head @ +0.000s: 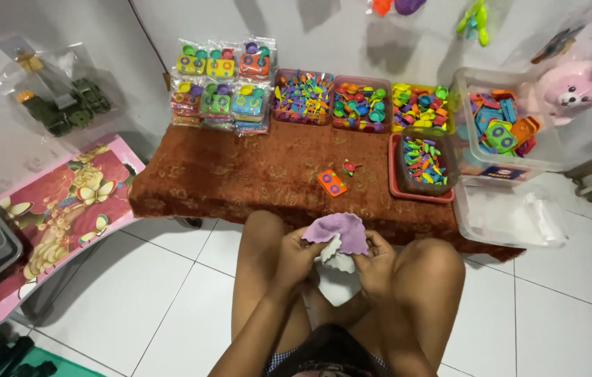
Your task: Cleaning small toy pieces with a cloth and then sorting them into a plastic bag.
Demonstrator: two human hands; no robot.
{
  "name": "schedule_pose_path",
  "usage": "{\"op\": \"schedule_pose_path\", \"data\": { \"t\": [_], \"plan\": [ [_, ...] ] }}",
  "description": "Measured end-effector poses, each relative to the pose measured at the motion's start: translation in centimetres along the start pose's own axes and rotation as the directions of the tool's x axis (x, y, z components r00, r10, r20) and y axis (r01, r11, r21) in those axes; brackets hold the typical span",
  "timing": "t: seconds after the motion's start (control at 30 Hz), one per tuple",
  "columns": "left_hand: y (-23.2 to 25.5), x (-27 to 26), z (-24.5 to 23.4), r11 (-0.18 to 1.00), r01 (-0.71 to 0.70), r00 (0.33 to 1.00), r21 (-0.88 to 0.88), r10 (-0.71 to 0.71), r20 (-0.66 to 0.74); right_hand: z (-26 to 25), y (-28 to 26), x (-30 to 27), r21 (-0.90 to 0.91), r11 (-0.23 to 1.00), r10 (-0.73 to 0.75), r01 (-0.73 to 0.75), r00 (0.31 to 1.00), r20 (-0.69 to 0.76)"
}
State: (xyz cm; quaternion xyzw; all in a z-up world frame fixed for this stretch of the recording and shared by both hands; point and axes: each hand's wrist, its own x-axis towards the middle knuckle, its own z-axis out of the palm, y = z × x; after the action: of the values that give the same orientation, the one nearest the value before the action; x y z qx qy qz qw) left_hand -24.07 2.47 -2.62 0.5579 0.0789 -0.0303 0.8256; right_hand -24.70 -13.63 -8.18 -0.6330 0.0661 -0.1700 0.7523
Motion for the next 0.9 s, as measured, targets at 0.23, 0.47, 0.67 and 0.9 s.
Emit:
{"op": "schedule_pose_path", "data": {
  "t": [0.23,0.47,0.67,0.9],
  "plan": [
    [0.6,-0.5,1.2,0.997,0.018,1.0,-0.081,-0.019,-0.02,0.5,-1.2,-0.6,-0.001,1.0,-0.011,0.011,1.0,-0.01],
    [-1.0,0.4,-0.5,0.996,-0.018,0.998,0.088,0.023,-0.065,0.7,-0.6,-0.6,-0.031,0.999,0.046,-0.045,0.999,0.025],
    [1.8,-0.6,0.5,0.991,-0.057,0.998,0.117,0.059,-0.014,0.9,-1.8,-0.2,-0.125,0.99,0.067,-0.06,0.996,0.056],
    [-0.4,-0.2,0.5,0.989,-0.086,0.994,0.123,0.093,-0.054,-0.7,2.5,0.6,-0.051,0.997,0.065,-0.064,0.998,0.026]
  ]
}}
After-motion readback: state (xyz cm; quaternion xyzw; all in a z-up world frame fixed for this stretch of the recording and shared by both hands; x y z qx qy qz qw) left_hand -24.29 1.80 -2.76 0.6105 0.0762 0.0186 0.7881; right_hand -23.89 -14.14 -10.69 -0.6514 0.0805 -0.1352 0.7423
